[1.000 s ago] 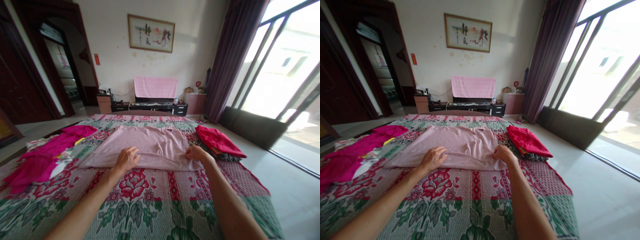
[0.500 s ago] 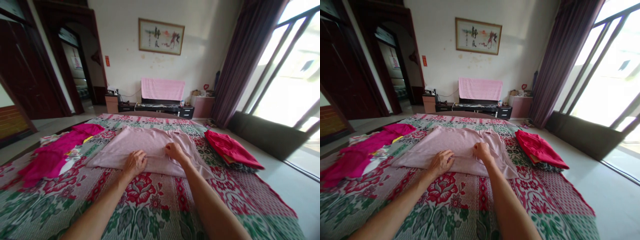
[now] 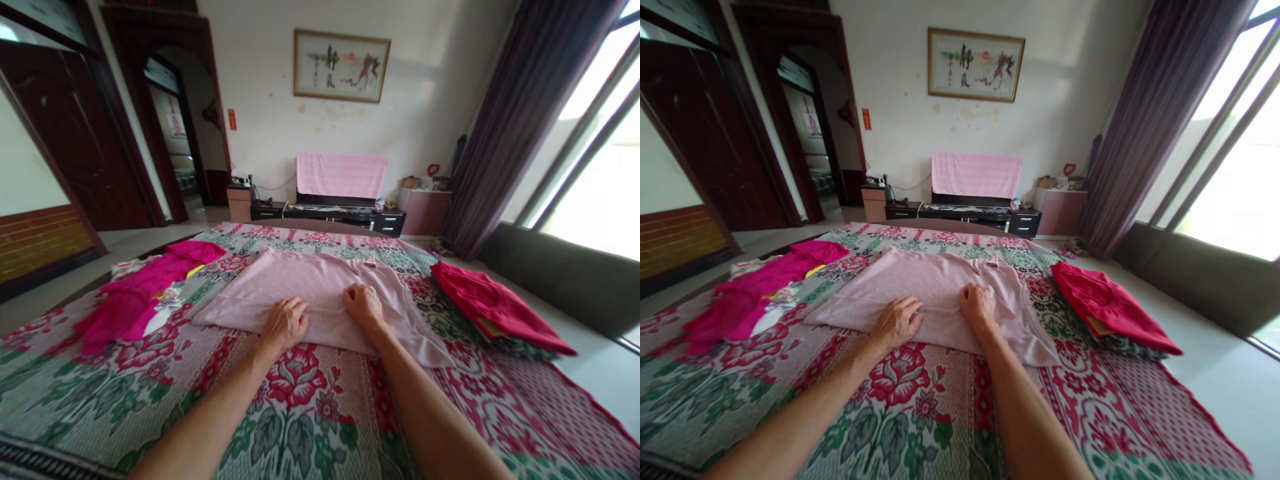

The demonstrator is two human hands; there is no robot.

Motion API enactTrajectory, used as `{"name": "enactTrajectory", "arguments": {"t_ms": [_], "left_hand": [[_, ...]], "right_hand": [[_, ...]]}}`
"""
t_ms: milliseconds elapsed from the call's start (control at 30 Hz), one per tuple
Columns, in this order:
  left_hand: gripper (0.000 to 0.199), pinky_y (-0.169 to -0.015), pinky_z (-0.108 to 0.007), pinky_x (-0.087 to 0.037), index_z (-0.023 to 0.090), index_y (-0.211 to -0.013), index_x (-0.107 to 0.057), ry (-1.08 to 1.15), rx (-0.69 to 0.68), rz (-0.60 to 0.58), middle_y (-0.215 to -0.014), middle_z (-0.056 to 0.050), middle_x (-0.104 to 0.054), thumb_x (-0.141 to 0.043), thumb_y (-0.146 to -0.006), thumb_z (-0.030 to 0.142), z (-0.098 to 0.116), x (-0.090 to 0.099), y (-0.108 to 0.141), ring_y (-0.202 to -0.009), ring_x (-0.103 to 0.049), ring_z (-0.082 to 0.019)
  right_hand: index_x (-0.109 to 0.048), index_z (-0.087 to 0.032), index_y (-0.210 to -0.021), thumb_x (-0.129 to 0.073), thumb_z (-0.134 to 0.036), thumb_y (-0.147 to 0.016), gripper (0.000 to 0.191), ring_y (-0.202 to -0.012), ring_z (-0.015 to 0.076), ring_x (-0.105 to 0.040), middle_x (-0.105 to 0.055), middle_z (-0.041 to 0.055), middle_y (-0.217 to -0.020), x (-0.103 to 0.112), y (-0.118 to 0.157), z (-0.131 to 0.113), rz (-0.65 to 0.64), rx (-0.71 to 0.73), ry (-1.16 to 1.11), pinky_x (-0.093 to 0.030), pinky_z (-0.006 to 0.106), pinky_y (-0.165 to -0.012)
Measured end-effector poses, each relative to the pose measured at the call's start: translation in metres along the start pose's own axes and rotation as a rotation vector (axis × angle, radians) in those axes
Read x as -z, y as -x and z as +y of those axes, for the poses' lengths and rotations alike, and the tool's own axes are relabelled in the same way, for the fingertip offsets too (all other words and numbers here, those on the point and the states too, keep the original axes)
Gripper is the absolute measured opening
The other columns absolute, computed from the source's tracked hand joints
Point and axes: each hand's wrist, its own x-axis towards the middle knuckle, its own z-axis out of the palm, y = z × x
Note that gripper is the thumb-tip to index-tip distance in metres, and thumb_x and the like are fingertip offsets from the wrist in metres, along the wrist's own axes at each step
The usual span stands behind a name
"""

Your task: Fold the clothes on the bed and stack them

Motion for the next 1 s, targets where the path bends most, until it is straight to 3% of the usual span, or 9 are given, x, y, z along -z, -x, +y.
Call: {"name": "enactTrajectory", "arguments": {"t_ms": [100, 233, 533, 633, 767, 900, 1000], "left_hand": [[0.027, -0.094, -0.035, -0.045, 0.017, -0.105, -0.067, 0.011, 0.019, -0.002, -0.103, -0.009, -0.067, -0.051, -0.084, 0.023, 0.002, 0.0, 0.0, -0.102, -0.06, -0.022], [0.03, -0.094, -0.036, -0.046, 0.016, -0.11, -0.066, 0.017, 0.034, 0.017, -0.109, -0.01, -0.067, -0.052, -0.084, 0.023, 0.001, 0.002, 0.001, -0.103, -0.06, -0.022], [0.028, -0.091, -0.037, -0.048, 0.016, -0.107, -0.065, -0.048, 0.085, 0.107, -0.109, -0.011, -0.068, -0.053, -0.084, 0.026, -0.024, 0.003, 0.007, -0.099, -0.063, -0.024], [0.027, -0.09, -0.036, -0.048, 0.017, -0.106, -0.065, -0.073, 0.074, 0.091, -0.106, -0.01, -0.069, -0.052, -0.085, 0.028, -0.026, 0.002, 0.007, -0.098, -0.063, -0.024], [0.027, -0.089, -0.036, -0.049, 0.018, -0.106, -0.065, -0.076, 0.064, 0.1, -0.105, -0.01, -0.069, -0.051, -0.085, 0.028, -0.027, -0.001, 0.008, -0.097, -0.063, -0.024], [0.028, -0.09, -0.036, -0.048, 0.018, -0.105, -0.066, -0.076, 0.064, 0.111, -0.106, -0.01, -0.069, -0.05, -0.085, 0.03, -0.03, -0.005, 0.008, -0.098, -0.063, -0.024], [0.027, -0.089, -0.035, -0.048, 0.019, -0.103, -0.067, -0.089, 0.064, 0.107, -0.105, -0.009, -0.069, -0.049, -0.086, 0.03, -0.031, -0.006, 0.008, -0.097, -0.063, -0.023]], "right_hand": [[-0.068, -0.02, -0.093, -0.044, -0.031, -0.09, 0.027, -0.09, 0.0185, -0.06, -0.068, 0.0065, -0.095, -0.007, 0.002, 0.001, 0.076, 0.01, -0.053, -0.039, 0.025, -0.075], [-0.067, -0.02, -0.095, -0.045, -0.028, -0.09, 0.024, -0.094, 0.0195, -0.057, -0.066, 0.0073, -0.099, -0.012, 0.005, 0.003, 0.131, 0.104, -0.09, -0.034, 0.032, -0.093], [-0.06, -0.018, -0.11, -0.038, -0.031, -0.094, 0.03, -0.109, 0.0208, -0.052, -0.063, 0.0087, -0.116, -0.014, 0.009, 0.002, -0.051, 0.197, -0.077, -0.034, 0.034, -0.093], [-0.055, -0.02, -0.12, -0.038, -0.036, -0.094, 0.035, -0.123, 0.0238, -0.043, -0.053, 0.0089, -0.133, -0.013, 0.011, 0.001, -0.088, 0.223, -0.052, -0.031, 0.04, -0.099], [-0.047, -0.022, -0.133, -0.037, -0.038, -0.094, 0.043, -0.137, 0.0263, -0.026, -0.035, 0.0092, -0.15, -0.014, 0.011, 0.001, 0.02, 0.131, -0.056, -0.02, 0.047, -0.108], [-0.056, -0.022, -0.12, -0.035, -0.04, -0.094, 0.038, -0.126, 0.025, -0.039, -0.052, 0.0099, -0.134, -0.016, 0.011, 0.002, -0.062, 0.147, -0.059, -0.027, 0.046, -0.103], [-0.057, -0.022, -0.119, -0.031, -0.038, -0.095, 0.038, -0.125, 0.0241, -0.041, -0.053, 0.01, -0.133, -0.017, 0.008, 0.002, -0.035, 0.115, -0.064, -0.029, 0.045, -0.102]]}}
